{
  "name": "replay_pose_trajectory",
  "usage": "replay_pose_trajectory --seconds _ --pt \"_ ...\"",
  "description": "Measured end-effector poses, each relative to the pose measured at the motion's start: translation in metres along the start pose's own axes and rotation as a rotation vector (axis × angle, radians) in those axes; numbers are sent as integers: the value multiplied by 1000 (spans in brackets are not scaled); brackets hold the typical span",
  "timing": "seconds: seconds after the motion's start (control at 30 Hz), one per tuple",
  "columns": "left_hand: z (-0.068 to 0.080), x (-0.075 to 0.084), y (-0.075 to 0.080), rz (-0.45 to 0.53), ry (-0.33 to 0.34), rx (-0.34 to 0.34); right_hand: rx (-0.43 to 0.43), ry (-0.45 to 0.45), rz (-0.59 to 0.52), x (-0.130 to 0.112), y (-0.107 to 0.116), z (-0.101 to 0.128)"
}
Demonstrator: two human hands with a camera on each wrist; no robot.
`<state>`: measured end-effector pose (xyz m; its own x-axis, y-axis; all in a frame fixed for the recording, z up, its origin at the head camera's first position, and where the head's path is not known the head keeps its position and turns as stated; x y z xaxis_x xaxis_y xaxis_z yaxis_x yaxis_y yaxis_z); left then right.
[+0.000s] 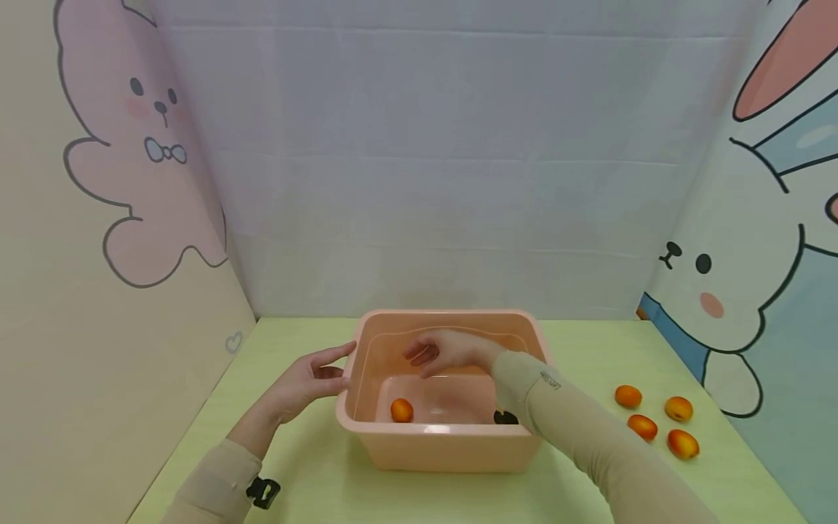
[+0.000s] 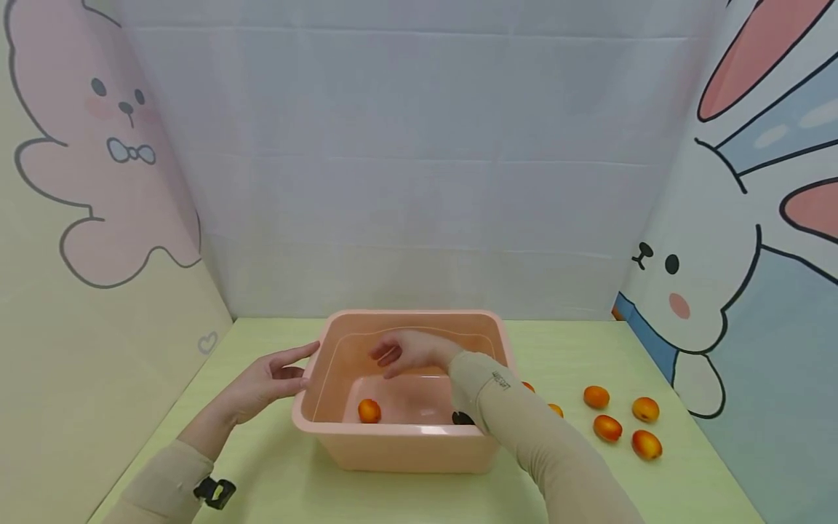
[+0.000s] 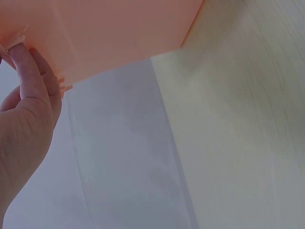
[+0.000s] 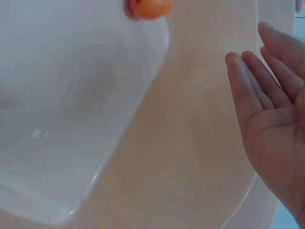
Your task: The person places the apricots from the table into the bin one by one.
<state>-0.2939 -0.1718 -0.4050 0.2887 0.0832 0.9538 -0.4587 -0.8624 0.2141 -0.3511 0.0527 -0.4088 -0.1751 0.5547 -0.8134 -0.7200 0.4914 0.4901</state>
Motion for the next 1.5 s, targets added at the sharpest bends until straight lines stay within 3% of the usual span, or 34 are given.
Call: replay_pose_trajectory --seconds 0.27,0.53,0.8,0.93,1.17,1.5 --pt "1 -2 1 1 7 9 38 77 28 -25 18 15" --pt "1 -5 1 15 2 11 58 152 -12 -47 40 48" --pt "0 -5 2 -11 7 27 159 242 77 -64 58 82" --pt "0 -7 3 -28 36 46 206 279 59 -67 65 99" --pt "0 -5 2 -15 12 28 274 327 3 -67 77 136" --pt "-1 -4 2 -8 8 23 457 346 100 -44 87 188"
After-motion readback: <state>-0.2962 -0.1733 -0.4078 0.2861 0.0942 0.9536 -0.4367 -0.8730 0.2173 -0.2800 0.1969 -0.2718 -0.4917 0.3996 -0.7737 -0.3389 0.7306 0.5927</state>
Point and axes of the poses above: each hand's wrist, its own z-axis away from the middle knuckle, its own y-axis out of the back of the hand, x = y × z, the point moved 7 cm from there along -z, towards the middle knuckle, and after that the axes turned 13 degrees about -y, right-handed, at the moved point
